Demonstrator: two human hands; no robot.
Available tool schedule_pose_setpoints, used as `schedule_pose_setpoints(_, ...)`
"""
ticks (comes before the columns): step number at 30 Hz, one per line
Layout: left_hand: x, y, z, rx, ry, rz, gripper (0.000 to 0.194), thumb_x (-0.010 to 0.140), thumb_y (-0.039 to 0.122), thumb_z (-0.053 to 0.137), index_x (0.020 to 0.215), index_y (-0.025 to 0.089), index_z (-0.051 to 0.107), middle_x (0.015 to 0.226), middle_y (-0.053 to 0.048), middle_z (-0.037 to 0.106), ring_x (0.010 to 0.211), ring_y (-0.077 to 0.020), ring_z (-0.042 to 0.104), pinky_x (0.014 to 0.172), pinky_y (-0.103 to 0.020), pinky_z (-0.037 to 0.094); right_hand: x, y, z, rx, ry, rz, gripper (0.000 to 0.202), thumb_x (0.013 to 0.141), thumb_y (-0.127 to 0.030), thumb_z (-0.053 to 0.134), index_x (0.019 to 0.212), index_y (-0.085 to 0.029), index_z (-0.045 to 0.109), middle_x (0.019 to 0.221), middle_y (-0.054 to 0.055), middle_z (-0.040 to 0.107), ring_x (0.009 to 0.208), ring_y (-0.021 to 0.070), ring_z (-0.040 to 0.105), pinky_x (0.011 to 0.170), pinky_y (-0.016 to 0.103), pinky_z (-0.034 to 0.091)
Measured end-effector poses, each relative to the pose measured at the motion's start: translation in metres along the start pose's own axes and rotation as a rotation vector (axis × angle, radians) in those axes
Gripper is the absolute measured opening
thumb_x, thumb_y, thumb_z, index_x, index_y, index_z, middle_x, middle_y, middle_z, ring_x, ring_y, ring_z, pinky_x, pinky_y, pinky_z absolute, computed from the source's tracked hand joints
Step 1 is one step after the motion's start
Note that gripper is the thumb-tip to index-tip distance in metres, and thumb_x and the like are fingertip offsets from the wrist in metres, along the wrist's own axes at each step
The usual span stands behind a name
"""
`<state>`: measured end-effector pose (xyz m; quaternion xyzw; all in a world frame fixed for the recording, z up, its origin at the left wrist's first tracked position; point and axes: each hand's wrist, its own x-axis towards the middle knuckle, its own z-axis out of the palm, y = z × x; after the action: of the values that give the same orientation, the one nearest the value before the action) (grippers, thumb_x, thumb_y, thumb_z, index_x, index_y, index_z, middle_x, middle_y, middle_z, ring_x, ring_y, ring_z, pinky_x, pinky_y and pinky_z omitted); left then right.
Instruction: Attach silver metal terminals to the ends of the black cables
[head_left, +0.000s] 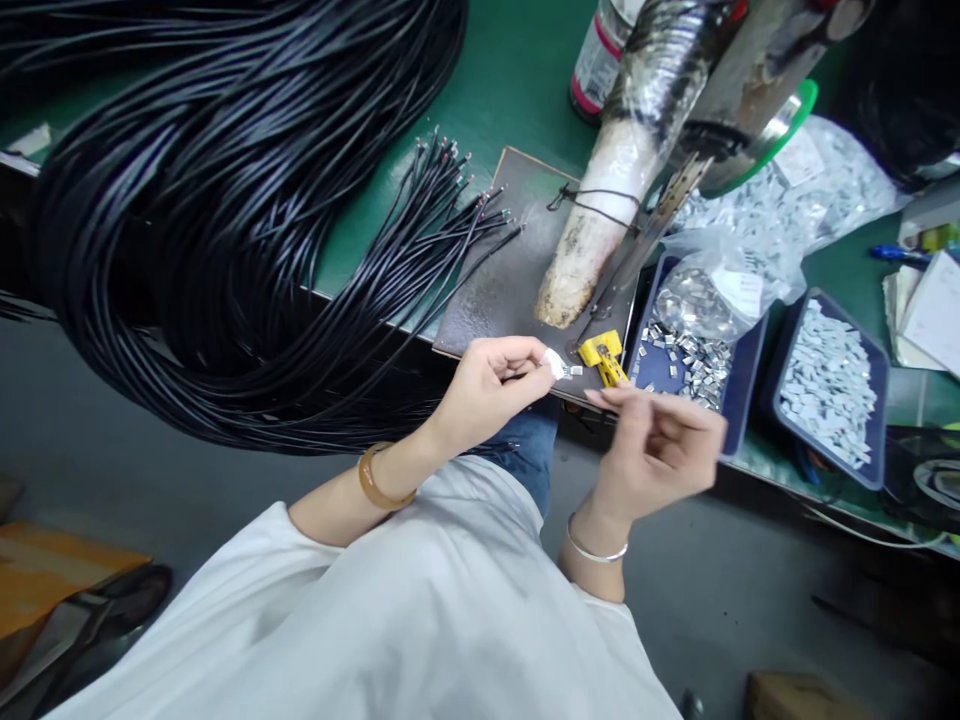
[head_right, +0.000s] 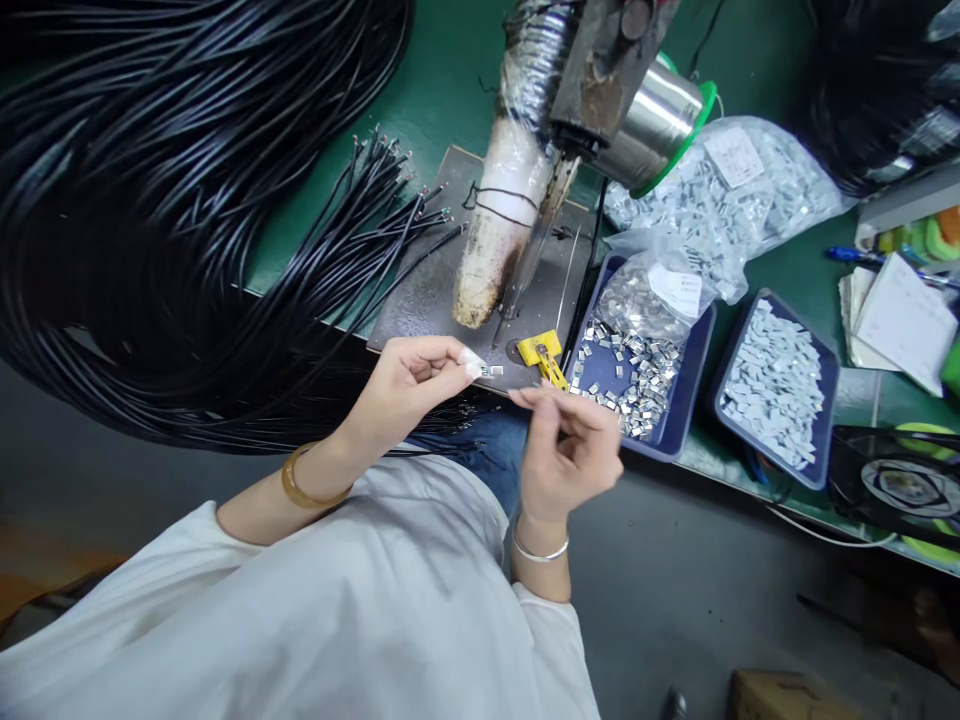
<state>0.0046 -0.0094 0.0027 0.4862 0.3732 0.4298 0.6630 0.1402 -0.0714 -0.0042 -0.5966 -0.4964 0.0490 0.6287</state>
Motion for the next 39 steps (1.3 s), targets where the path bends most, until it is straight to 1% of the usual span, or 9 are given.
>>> schedule_pose_setpoints(3,-0.002,-0.004,0.003,0.085,0.034,0.049,0.016,0.083,0.023,0.066,0.071,0.013,0.067,0.064,0.001,0.058,0.059,-0.008,0.049,0.056,-0.019,0.039,-0.006,0.005,0.009,-0.039,-0.121,0.005,0.009,0.086,-0.014,0.07,0.09,-0.021,0.065,0.093,0.002,0.076,0.084,0.0167,0.076,0.074,0.032,0.064)
schedule_pose_setpoints(4,-0.003,-0.005,0.004,0.113,0.045,0.064,0.016,0.084,0.024,0.065,0.072,0.013,0.068,0.064,0.001,0.058,0.06,-0.0083,0.049,0.057,-0.019,0.04,-0.007,0.006,0.011,-0.068,-0.141,-0.014,0.009,0.086,-0.014,0.069,0.09,-0.021,0.066,0.095,0.002,0.076,0.087,0.0168,0.076,0.077,0.033,0.064)
schedule_pose_setpoints(7,-0.003,-0.008,0.005,0.141,0.048,0.075,0.016,0.085,0.024,0.065,0.074,0.014,0.069,0.067,0.0,0.06,0.062,-0.0094,0.052,0.057,-0.019,0.041,-0.008,0.011,0.013,-0.139,-0.143,-0.089,0.01,0.086,-0.013,0.068,0.091,-0.022,0.066,0.097,0.002,0.076,0.09,0.0165,0.075,0.082,0.035,0.064)
schedule_pose_setpoints(12,0.001,-0.006,0.006,0.132,0.044,0.036,0.013,0.08,0.02,0.066,0.07,0.013,0.071,0.064,0.0,0.062,0.059,-0.0086,0.052,0.054,-0.018,0.041,-0.004,0.015,0.013,-0.152,-0.133,-0.184,0.015,0.084,-0.011,0.07,0.092,-0.023,0.068,0.097,0.001,0.076,0.088,0.0156,0.075,0.08,0.033,0.064)
schedule_pose_setpoints(17,0.006,-0.003,0.006,0.116,0.042,0.038,0.013,0.078,0.02,0.067,0.07,0.012,0.074,0.07,-0.003,0.072,0.067,-0.0119,0.063,0.062,-0.019,0.051,0.0,0.017,0.014,-0.171,-0.124,-0.251,0.019,0.082,-0.009,0.072,0.093,-0.023,0.069,0.097,0.001,0.077,0.088,0.0153,0.074,0.081,0.033,0.062)
schedule_pose_setpoints(19,0.007,-0.003,0.006,0.106,0.045,0.048,0.012,0.078,0.019,0.068,0.072,0.012,0.075,0.073,-0.003,0.074,0.069,-0.0122,0.065,0.064,-0.019,0.052,0.001,0.017,0.015,-0.176,-0.122,-0.274,0.02,0.081,-0.007,0.072,0.093,-0.023,0.069,0.097,0.001,0.077,0.088,0.0151,0.074,0.082,0.032,0.062)
schedule_pose_setpoints(25,0.009,-0.006,0.005,0.094,0.06,0.062,0.01,0.079,0.019,0.069,0.077,0.012,0.077,0.079,-0.004,0.077,0.073,-0.0123,0.069,0.067,-0.018,0.055,0.004,0.018,0.017,-0.223,-0.13,-0.283,0.017,0.083,-0.011,0.071,0.093,-0.025,0.069,0.098,0.0,0.077,0.088,0.0162,0.075,0.082,0.034,0.062)
schedule_pose_setpoints(34,0.01,0.0,0.006,0.092,0.094,0.067,0.009,0.076,0.018,0.07,0.075,0.012,0.077,0.077,-0.004,0.077,0.07,-0.0123,0.068,0.064,-0.018,0.055,0.005,0.013,0.016,-0.197,-0.125,-0.297,0.021,0.081,-0.008,0.073,0.093,-0.025,0.069,0.102,0.001,0.076,0.09,0.0167,0.074,0.081,0.034,0.064)
schedule_pose_setpoints(39,0.01,-0.004,0.003,0.111,0.034,0.044,0.011,0.079,0.02,0.069,0.075,0.013,0.077,0.073,-0.003,0.075,0.067,-0.0113,0.065,0.061,-0.018,0.051,0.0,0.017,0.019,-0.188,-0.118,-0.334,0.02,0.08,-0.008,0.072,0.091,-0.022,0.065,0.102,0.003,0.077,0.09,0.0161,0.075,0.077,0.031,0.065)
